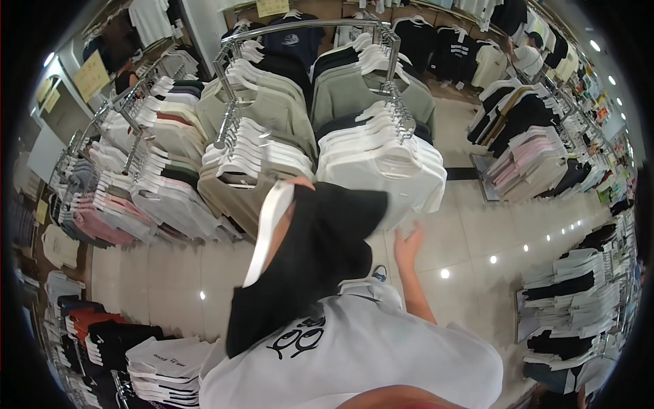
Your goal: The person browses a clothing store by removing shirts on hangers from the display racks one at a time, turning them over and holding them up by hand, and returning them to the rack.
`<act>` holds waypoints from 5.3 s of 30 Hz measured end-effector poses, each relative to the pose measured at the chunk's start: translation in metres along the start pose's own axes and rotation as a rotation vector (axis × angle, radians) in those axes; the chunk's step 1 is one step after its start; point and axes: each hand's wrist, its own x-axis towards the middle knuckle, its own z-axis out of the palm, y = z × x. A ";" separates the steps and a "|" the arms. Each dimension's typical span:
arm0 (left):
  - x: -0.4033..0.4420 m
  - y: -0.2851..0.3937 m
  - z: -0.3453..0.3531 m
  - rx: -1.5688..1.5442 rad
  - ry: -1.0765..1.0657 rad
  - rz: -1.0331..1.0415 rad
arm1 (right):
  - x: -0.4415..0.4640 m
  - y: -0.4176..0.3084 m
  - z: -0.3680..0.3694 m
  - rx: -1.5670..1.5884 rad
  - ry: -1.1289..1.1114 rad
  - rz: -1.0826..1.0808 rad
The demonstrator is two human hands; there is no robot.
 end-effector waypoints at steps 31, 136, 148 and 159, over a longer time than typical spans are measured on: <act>-0.029 0.197 0.033 0.688 1.089 -0.634 | -0.087 0.036 -0.115 0.946 -1.251 0.515; -0.064 0.091 0.100 0.184 0.380 -0.569 | -0.054 -0.229 -0.044 0.384 -0.473 -0.902; -0.046 0.123 0.062 0.414 0.399 -0.417 | -0.036 -0.184 -0.065 -0.046 -1.121 -0.526; -0.052 0.148 0.071 0.585 0.165 -0.205 | 0.027 -0.191 -0.095 0.251 -0.956 -0.228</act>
